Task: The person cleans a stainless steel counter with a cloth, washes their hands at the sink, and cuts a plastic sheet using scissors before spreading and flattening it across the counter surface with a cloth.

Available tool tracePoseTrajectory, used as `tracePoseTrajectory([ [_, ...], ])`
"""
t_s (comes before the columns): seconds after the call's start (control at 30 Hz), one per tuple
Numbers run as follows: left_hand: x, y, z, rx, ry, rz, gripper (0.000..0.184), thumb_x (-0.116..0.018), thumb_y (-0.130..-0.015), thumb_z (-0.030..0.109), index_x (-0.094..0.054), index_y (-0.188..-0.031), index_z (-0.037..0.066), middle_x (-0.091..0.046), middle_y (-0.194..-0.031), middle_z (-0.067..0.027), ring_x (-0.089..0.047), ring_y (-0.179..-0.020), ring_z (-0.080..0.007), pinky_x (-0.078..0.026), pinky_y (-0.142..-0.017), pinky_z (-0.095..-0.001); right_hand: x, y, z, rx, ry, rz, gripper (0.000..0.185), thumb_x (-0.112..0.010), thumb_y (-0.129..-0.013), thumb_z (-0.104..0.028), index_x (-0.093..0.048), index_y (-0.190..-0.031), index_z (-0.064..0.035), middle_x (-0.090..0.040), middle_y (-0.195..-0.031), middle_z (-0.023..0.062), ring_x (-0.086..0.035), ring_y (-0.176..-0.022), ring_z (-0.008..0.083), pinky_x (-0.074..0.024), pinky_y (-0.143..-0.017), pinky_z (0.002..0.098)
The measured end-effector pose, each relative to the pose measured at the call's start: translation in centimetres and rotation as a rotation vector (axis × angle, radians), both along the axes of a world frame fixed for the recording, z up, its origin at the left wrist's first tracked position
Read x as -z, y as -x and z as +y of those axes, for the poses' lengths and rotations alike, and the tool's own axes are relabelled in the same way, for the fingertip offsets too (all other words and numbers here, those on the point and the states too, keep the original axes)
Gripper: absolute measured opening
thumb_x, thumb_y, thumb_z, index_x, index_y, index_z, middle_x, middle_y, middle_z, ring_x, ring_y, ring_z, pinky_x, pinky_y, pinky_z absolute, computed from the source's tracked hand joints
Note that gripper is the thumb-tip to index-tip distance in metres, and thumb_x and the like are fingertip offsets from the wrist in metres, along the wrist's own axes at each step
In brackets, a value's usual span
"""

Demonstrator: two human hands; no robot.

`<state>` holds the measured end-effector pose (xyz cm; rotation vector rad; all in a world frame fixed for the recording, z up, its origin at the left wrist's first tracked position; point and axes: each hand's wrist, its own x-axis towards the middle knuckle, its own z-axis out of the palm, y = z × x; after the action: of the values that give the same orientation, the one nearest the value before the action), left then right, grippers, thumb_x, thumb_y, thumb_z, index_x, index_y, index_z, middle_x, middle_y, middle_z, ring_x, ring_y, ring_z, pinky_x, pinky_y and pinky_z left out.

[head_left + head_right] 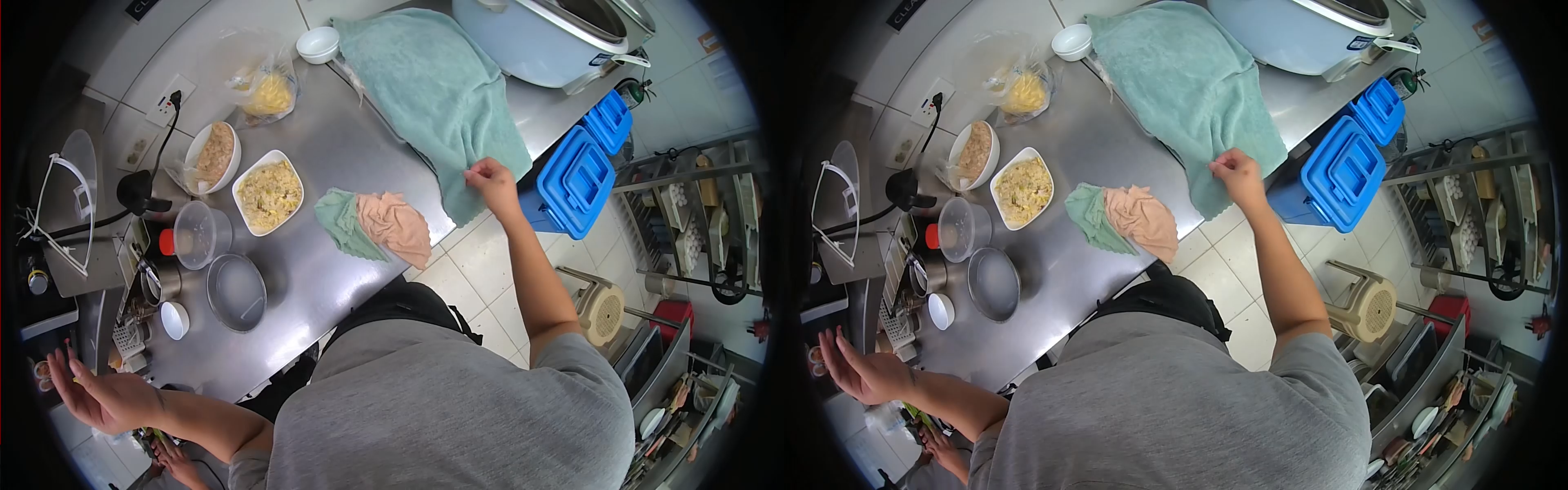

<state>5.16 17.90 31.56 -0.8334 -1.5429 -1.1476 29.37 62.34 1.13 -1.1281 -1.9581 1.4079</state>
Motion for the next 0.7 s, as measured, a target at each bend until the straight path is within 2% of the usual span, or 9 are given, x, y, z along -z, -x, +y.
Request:
tracePoseTrajectory([
  [0.13,0.0,-0.3,-0.5,-0.036,0.023,0.009,0.022,-0.053,-0.087,-0.004,-0.052,-0.105,-0.017,-0.057,-0.112,-0.0234,-0.058,-0.099,-0.0267,-0.051,-0.087,-0.0346,-2.9,-6.5,-0.4,-0.062,0.289,0.044,0.015,-0.069,-0.075,-0.011,-0.061,-0.078,0.0005,-0.06,-0.067,0.0038,-0.057,-0.063,0.0104,-0.0458,-0.062,0.0219],
  [0.2,0.0,-0.6,-0.9,-0.065,0.007,0.004,0.022,-0.051,-0.088,-0.003,-0.052,-0.105,-0.017,-0.056,-0.113,-0.0239,-0.057,-0.101,-0.0279,-0.05,-0.089,-0.0365,-2.2,-12.2,0.4,-0.221,0.516,-0.247,0.015,-0.068,-0.075,-0.011,-0.063,-0.083,0.0003,-0.064,-0.076,0.0082,-0.061,-0.071,0.0163,-0.049,-0.068,0.0283],
  [0.27,-0.1,-0.7,-1.4,-0.095,0.019,-0.003,0.023,-0.05,-0.088,-0.002,-0.052,-0.106,-0.017,-0.055,-0.113,-0.0244,-0.057,-0.102,-0.0288,-0.05,-0.088,-0.0367,2.8,-18.6,1.2,-0.746,-0.054,-0.961,0.023,-0.068,-0.071,-0.011,-0.065,-0.091,-0.0005,-0.066,-0.079,0.0131,-0.062,-0.076,0.0226,-0.0488,-0.073,0.033],
  [0.37,0.0,-0.8,-1.4,-0.022,0.015,0.008,0.023,-0.051,-0.089,-0.002,-0.051,-0.106,-0.016,-0.055,-0.114,-0.0232,-0.057,-0.101,-0.0286,-0.05,-0.089,-0.0358,5.0,-19.3,-0.1,-0.425,-0.408,-1.415,0.025,-0.07,-0.068,-0.013,-0.066,-0.091,-0.002,-0.066,-0.083,0.0156,-0.062,-0.08,0.0274,-0.0484,-0.075,0.0361],
  [0.4,0.0,-0.9,-1.1,0.019,0.015,0.014,0.023,-0.051,-0.089,-0.002,-0.051,-0.107,-0.016,-0.056,-0.114,-0.0225,-0.057,-0.101,-0.0282,-0.05,-0.089,-0.0354,0.2,-15.6,-1.5,-0.388,-0.425,-0.806,0.022,-0.059,-0.075,-0.014,-0.066,-0.093,-0.0029,-0.063,-0.101,0.0182,-0.059,-0.093,0.0341,-0.047,-0.081,0.038],
  [0.43,0.2,-1.1,-0.8,0.018,0.02,-0.013,0.023,-0.05,-0.089,-0.002,-0.051,-0.108,-0.016,-0.055,-0.115,-0.0226,-0.057,-0.102,-0.0284,-0.05,-0.089,-0.0355,-2.1,-10.3,-1.5,-0.415,-0.063,-0.913,0.021,-0.054,-0.077,-0.01,-0.064,-0.092,-0.0012,-0.062,-0.103,0.0187,-0.058,-0.094,0.0351,-0.0462,-0.082,0.0384],
  [0.53,0.9,-1.9,1.9,0.05,0.041,-0.069,0.026,-0.048,-0.089,-0.001,-0.049,-0.111,-0.014,-0.053,-0.118,-0.023,-0.055,-0.106,-0.0291,-0.049,-0.09,-0.037,-1.6,2.0,-7.9,-0.631,-0.513,0.144,0.028,-0.054,-0.074,-0.007,-0.065,-0.1,-0.0061,-0.059,-0.11,0.0179,-0.051,-0.109,0.0376,-0.0398,-0.094,0.0397],
  [0.57,1.2,-2.3,2.8,0.077,0.039,-0.106,0.025,-0.047,-0.089,-0.001,-0.049,-0.112,-0.014,-0.052,-0.119,-0.0229,-0.054,-0.107,-0.0292,-0.049,-0.09,-0.0377,-2.5,5.4,-10.1,-0.779,-0.508,0.029,0.033,-0.055,-0.08,-0.012,-0.062,-0.112,-0.0126,-0.051,-0.127,0.0148,-0.041,-0.122,0.0359,-0.0325,-0.102,0.0442],
  [0.7,2.4,-3.2,4.1,0.134,0.153,-0.167,0.026,-0.046,-0.088,-0.005,-0.051,-0.113,-0.009,-0.051,-0.121,-0.0239,-0.053,-0.108,-0.0299,-0.047,-0.09,-0.0392,1.0,11.0,-14.5,-0.954,-0.885,-0.12,0.047,-0.053,-0.087,-0.033,-0.045,-0.132,-0.019,-0.031,-0.143,0.0148,-0.029,-0.131,0.0328,-0.0235,-0.106,0.0508],
])
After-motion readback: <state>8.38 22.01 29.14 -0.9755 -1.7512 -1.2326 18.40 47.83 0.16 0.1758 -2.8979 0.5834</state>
